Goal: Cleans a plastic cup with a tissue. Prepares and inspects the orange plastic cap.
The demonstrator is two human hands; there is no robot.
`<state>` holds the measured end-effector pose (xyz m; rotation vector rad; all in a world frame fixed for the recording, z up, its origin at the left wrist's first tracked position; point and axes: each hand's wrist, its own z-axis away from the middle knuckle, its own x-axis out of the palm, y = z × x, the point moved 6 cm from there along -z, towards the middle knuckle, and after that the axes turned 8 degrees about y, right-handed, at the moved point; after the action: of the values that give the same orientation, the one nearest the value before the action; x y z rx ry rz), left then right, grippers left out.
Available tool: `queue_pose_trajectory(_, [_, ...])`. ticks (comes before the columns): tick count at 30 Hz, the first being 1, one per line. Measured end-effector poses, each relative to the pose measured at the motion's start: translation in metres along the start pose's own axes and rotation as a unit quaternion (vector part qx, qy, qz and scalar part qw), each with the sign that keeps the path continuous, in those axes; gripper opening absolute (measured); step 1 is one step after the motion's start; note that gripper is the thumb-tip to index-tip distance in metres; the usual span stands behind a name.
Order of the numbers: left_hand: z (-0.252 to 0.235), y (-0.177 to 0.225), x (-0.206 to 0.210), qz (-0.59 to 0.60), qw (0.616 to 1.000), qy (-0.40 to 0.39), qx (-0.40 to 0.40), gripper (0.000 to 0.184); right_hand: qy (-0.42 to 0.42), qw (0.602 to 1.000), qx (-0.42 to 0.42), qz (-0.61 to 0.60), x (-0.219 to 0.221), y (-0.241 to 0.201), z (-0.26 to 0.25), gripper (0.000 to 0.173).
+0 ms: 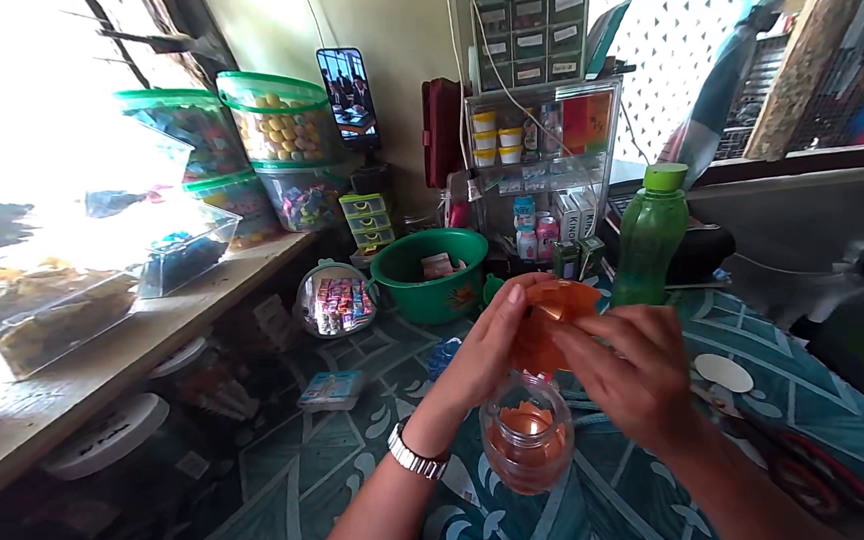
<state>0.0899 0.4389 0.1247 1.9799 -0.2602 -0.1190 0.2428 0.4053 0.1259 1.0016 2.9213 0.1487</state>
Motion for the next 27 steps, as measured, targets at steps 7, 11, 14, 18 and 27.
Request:
queue_pose_trajectory(7, [0.009,0.013,0.016,-0.212,0.970,-0.014,0.115,0.054,-0.038,0.995,-0.053,0.076,0.011,-0.012,0.003,0.018])
queue_pose_trajectory(11, [0.008,0.011,0.016,-0.196,0.975,-0.014,0.100,0.055,-0.046,0.993,-0.041,0.105,0.012,-0.014,-0.001,0.016])
queue_pose_trajectory(14, [0.007,0.007,0.016,-0.176,0.981,-0.012,0.080,0.053,-0.072,0.989,-0.037,0.120,0.015,-0.013,0.000,0.014])
queue_pose_trajectory(18, [0.006,0.005,0.015,-0.164,0.984,-0.007,0.061,0.052,-0.069,0.991,-0.030,0.110,0.017,-0.012,0.004,0.014])
queue_pose_trajectory(27, [0.006,0.003,0.015,-0.161,0.985,-0.030,0.048,0.053,-0.084,0.990,-0.013,0.112,0.018,-0.012,0.004,0.015])
